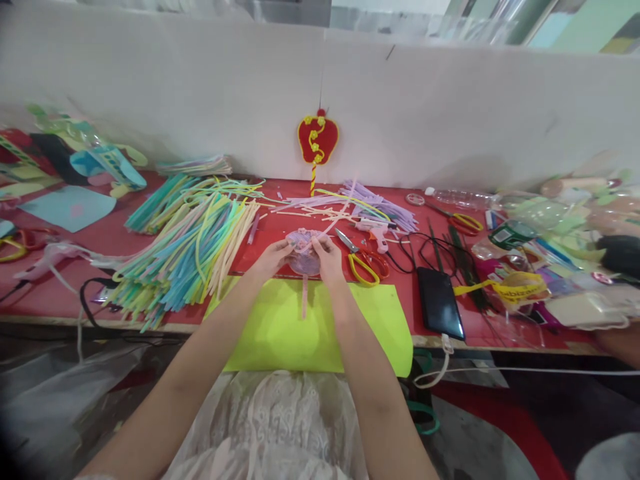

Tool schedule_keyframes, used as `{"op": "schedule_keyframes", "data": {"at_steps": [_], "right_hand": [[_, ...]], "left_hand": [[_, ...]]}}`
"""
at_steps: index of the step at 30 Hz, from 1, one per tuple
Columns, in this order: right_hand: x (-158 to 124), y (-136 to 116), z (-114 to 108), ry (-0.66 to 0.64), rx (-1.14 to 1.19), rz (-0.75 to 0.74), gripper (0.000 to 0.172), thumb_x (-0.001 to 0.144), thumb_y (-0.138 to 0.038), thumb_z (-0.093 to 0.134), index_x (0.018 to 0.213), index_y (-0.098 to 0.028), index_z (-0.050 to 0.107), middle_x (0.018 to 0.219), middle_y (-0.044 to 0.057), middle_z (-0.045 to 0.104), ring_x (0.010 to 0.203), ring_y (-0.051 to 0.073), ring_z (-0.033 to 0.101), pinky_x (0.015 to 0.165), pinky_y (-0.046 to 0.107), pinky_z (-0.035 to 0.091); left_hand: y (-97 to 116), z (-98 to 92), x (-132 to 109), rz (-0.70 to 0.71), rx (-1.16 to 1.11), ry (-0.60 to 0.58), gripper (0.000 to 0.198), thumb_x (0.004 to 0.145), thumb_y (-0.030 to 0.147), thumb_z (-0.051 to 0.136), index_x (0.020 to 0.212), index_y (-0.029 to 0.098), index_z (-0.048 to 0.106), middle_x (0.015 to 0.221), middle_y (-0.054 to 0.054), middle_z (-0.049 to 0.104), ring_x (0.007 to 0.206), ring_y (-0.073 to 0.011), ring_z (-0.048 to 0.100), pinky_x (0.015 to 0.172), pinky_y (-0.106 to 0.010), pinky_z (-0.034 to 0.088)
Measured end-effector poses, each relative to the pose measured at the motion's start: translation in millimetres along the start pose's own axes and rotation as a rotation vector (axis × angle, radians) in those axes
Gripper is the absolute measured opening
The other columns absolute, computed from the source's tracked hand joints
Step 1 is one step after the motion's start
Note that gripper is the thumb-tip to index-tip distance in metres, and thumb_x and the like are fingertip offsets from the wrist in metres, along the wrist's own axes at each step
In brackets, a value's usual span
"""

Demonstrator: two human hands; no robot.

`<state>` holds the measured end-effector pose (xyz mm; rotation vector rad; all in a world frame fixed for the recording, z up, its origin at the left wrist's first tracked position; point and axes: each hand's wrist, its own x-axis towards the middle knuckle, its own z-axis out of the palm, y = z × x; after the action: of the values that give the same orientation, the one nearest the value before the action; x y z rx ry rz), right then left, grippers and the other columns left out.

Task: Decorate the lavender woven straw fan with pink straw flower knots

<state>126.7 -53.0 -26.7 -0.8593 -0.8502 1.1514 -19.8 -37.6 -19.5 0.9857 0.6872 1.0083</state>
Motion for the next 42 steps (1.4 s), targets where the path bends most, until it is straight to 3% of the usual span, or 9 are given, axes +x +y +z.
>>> {"op": "schedule_keyframes", "data": {"at_steps": [6, 19, 33, 42], "right_hand": [[0.4, -0.8, -2.8, -0.008, 0.000, -0.022, 0.026, 0.061, -0.041, 0.073, 0.064, -0.020, 0.058, 0.060, -0.005, 0.054, 0.054, 0.008, 0.049, 0.056, 0.022, 0.043], [-0.8, 0.4, -3.6, -0.014, -0.133, -0.095, 0.024, 0.064, -0.042, 0.070, 0.067, -0.020, 0.060, 0.058, -0.005, 0.056, 0.055, 0.009, 0.050, 0.058, 0.023, 0.043], [0.3, 2.8, -4.4, -0.017, -0.187, -0.115, 0.025, 0.067, -0.043, 0.068, 0.067, -0.020, 0.060, 0.060, -0.004, 0.058, 0.057, 0.010, 0.052, 0.062, 0.025, 0.044], [-3.7, -4.7, 0.3, 0.001, -0.204, -0.088, 0.028, 0.065, -0.047, 0.068, 0.066, -0.020, 0.059, 0.061, -0.003, 0.059, 0.058, 0.012, 0.054, 0.062, 0.026, 0.046]], "left_hand": [[-3.5, -0.4, -1.5, -0.048, 0.044, -0.125, 0.031, 0.068, 0.038, 0.070, 0.081, 0.013, 0.058, 0.070, -0.003, 0.067, 0.063, -0.0147, 0.064, 0.063, -0.025, 0.049], [3.6, -3.1, -7.5, -0.158, -0.100, -0.164, 0.025, 0.075, 0.031, 0.066, 0.090, 0.016, 0.053, 0.082, -0.007, 0.071, 0.070, -0.0188, 0.069, 0.057, -0.025, 0.054], [7.6, -0.8, -7.9, -0.147, -0.077, -0.098, 0.016, 0.077, 0.022, 0.061, 0.089, 0.014, 0.055, 0.085, -0.008, 0.071, 0.060, -0.0148, 0.068, 0.053, -0.021, 0.053], [10.3, 0.0, -9.6, -0.155, -0.077, -0.084, 0.018, 0.077, 0.026, 0.061, 0.089, 0.014, 0.055, 0.086, -0.010, 0.072, 0.057, -0.0149, 0.067, 0.051, -0.022, 0.053]]}}
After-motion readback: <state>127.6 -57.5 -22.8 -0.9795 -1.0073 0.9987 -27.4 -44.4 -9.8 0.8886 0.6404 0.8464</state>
